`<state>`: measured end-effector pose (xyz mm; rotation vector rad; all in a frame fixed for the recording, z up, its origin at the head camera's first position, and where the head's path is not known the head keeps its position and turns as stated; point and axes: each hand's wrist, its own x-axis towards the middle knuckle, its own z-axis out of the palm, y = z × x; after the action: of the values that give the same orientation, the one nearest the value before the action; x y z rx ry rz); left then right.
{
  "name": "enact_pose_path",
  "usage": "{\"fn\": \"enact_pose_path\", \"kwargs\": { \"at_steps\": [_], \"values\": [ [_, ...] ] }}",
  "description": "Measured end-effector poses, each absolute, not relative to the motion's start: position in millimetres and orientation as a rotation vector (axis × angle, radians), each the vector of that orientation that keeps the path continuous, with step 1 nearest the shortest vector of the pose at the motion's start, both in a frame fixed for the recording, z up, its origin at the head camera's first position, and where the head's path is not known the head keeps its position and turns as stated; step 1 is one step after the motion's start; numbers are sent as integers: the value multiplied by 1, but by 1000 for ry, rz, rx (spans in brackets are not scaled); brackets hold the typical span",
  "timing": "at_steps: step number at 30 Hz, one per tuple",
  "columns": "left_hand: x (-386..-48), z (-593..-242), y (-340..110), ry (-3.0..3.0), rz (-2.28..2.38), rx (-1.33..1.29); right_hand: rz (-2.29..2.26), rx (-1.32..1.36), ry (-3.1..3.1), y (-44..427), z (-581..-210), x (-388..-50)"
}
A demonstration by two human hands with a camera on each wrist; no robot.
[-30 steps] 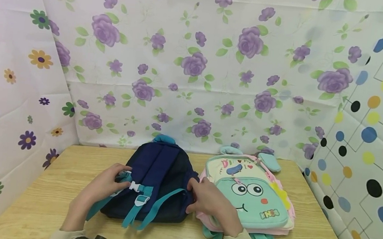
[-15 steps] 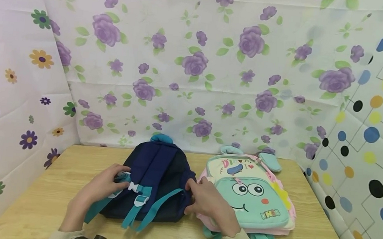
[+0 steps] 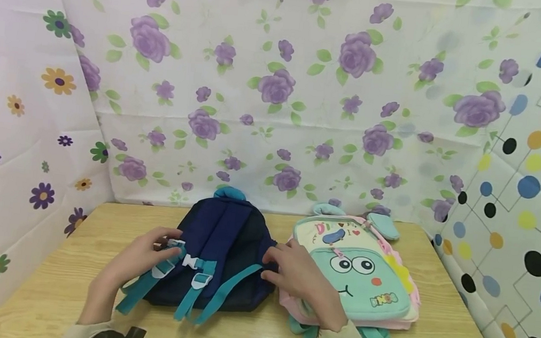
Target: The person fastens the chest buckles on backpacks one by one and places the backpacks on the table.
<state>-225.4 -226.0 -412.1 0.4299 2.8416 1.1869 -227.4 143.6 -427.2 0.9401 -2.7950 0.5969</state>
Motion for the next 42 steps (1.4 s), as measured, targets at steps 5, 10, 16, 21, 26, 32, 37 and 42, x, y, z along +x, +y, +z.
{"fn": "enact_pose_path", "kwargs": {
  "at_steps": [5, 10, 16, 21, 26, 32, 37, 42],
  "values": [
    [-225, -407, -231, 2825, 1297, 445, 614, 951, -2697, 139, -427, -228],
    [-228, -406, -230, 2837, 1333, 490, 670, 980, -2653, 134, -428, -226],
    [-232, -410, -228, 2795, 1313, 538, 692, 1042, -2593, 122, -427, -228],
    [-232, -411, -229, 2751, 1293, 567, 684, 1074, -2580, 105, -421, -231],
    [-231, -412, -233, 2726, 1259, 611, 694, 1106, -2610, 83, -415, -237],
    [-232, -412, -237, 2708, 1261, 671, 698, 1137, -2644, 57, -414, -246],
    [-232, -412, -238, 2688, 1252, 695, 693, 1177, -2651, 38, -416, -252],
    [-231, -417, -239, 2675, 1237, 721, 722, 1199, -2696, 23, -420, -257]
  ]
}}
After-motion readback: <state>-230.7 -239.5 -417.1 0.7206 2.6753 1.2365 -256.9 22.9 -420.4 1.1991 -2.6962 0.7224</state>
